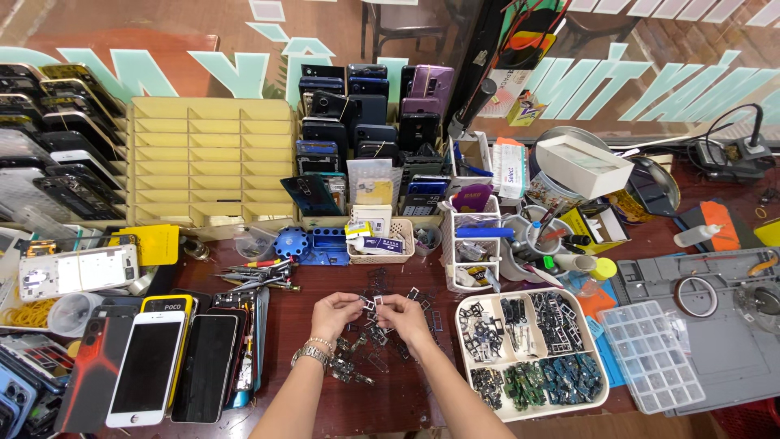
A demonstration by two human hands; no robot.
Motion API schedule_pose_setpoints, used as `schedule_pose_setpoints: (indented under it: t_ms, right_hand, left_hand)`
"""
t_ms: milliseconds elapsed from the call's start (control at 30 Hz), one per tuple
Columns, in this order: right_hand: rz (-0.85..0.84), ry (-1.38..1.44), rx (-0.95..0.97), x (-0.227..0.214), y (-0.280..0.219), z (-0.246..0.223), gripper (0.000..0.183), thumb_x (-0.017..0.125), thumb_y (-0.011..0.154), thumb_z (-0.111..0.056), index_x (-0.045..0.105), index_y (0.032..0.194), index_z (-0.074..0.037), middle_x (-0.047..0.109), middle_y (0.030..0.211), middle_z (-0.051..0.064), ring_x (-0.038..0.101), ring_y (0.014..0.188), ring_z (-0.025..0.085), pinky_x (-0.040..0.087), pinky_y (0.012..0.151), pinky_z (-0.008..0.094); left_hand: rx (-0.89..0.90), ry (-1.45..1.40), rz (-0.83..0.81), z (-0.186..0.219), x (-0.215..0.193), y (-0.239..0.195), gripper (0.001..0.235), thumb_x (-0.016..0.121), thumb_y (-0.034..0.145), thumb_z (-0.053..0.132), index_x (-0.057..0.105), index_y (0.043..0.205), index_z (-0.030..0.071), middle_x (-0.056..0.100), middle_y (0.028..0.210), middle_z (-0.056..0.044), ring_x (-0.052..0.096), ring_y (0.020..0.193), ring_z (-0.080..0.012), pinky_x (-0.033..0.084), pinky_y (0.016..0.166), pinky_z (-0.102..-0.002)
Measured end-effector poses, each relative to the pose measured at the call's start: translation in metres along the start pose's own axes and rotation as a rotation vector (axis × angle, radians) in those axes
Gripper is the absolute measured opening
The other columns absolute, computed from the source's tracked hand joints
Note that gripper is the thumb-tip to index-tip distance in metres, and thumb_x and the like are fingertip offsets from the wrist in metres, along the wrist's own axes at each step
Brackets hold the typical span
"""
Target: The person sorts small electronic components from a pile on the table into a compartmentalized tray. They repeatedly pick up individual pieces, inspect them, and place them into specific sections of the tray. The task involves handling various small parts and organizing them by type.
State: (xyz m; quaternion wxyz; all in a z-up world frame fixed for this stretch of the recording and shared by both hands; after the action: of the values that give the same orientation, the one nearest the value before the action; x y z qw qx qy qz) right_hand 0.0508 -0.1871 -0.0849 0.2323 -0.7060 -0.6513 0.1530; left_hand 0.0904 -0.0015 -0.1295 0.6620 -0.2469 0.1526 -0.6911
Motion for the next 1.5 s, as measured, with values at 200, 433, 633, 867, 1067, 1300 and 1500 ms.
schedule_pose_setpoints:
  t_ms: [200, 433, 633, 867, 1067, 1300, 1500]
  right_hand:
    - [0.055, -0.180, -0.112, -0.012, -0.006, -0.015, 0.013, 0.073, 0.090, -0.009, 0.074, 0.099, 0.001, 0.072, 0.080, 0.003, 0.065, 0.069, 0.009, 0.057, 0.064, 0.025]
    - [0.034, 0.132, -0.042, -0.044, -0.016, -0.005, 0.011, 0.071, 0.093, -0.009, 0.073, 0.096, 0.002, 0.074, 0.086, 0.006, 0.071, 0.074, 0.012, 0.062, 0.071, 0.027]
    - [0.056, 0.276, -0.015, -0.076, -0.029, 0.011, 0.011, 0.070, 0.095, -0.011, 0.074, 0.095, -0.001, 0.073, 0.086, 0.006, 0.070, 0.073, 0.013, 0.062, 0.072, 0.026]
    - [0.141, 0.184, -0.107, -0.122, -0.049, 0.019, 0.010, 0.070, 0.094, -0.011, 0.072, 0.092, -0.002, 0.072, 0.083, 0.004, 0.069, 0.072, 0.011, 0.060, 0.068, 0.027]
    - [0.114, 0.155, -0.075, -0.159, -0.072, 0.023, 0.015, 0.070, 0.096, -0.013, 0.075, 0.093, 0.001, 0.074, 0.083, 0.004, 0.069, 0.072, 0.011, 0.060, 0.068, 0.027]
    - [-0.001, 0.168, -0.031, -0.189, -0.101, 0.027, 0.017, 0.067, 0.098, -0.015, 0.075, 0.101, 0.000, 0.074, 0.088, 0.004, 0.068, 0.076, 0.011, 0.060, 0.072, 0.028]
    - [0.106, 0.341, 0.038, -0.229, -0.113, 0.045, 0.021, 0.064, 0.098, -0.015, 0.074, 0.110, -0.001, 0.071, 0.092, 0.004, 0.068, 0.081, 0.013, 0.062, 0.079, 0.029]
  left_hand:
    - [-0.038, -0.115, -0.075, 0.004, 0.026, -0.011, 0.018, 0.076, 0.086, 0.000, 0.075, 0.103, -0.004, 0.078, 0.096, -0.013, 0.073, 0.080, -0.0171, 0.061, 0.074, -0.029]
    - [-0.085, -0.323, -0.047, -0.005, 0.058, -0.027, 0.020, 0.071, 0.088, -0.001, 0.067, 0.107, -0.006, 0.076, 0.101, -0.015, 0.078, 0.089, -0.0238, 0.065, 0.083, -0.031]
    - [-0.105, -0.317, -0.041, -0.021, 0.091, -0.038, 0.021, 0.077, 0.087, 0.001, 0.070, 0.106, -0.005, 0.075, 0.102, -0.012, 0.073, 0.094, -0.0210, 0.061, 0.085, -0.031]
    - [-0.138, -0.322, -0.218, -0.017, 0.150, -0.064, 0.021, 0.073, 0.088, 0.005, 0.073, 0.108, 0.001, 0.077, 0.104, -0.010, 0.073, 0.095, -0.0190, 0.061, 0.086, -0.030]
    - [-0.100, -0.214, -0.276, -0.021, 0.188, -0.074, 0.021, 0.073, 0.090, 0.007, 0.073, 0.108, -0.003, 0.077, 0.103, -0.012, 0.074, 0.092, -0.0195, 0.062, 0.084, -0.032]
    - [-0.099, 0.034, -0.348, -0.034, 0.224, -0.083, 0.016, 0.072, 0.091, 0.007, 0.075, 0.103, -0.002, 0.077, 0.098, -0.010, 0.074, 0.084, -0.0177, 0.064, 0.079, -0.029]
    - [-0.107, 0.036, -0.343, -0.044, 0.245, -0.086, 0.015, 0.073, 0.090, 0.006, 0.074, 0.101, -0.004, 0.076, 0.096, -0.010, 0.073, 0.080, -0.0172, 0.064, 0.076, -0.030]
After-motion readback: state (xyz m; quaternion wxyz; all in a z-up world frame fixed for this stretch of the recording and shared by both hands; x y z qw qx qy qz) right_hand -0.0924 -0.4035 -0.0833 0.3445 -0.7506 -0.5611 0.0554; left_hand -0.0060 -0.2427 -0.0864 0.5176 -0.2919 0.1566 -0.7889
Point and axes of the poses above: each hand's wrist, its own y-axis towards the middle knuckle, its own x-axis out of the palm, z = x × y, the point moved 9 cm from there along y, towards the middle knuckle
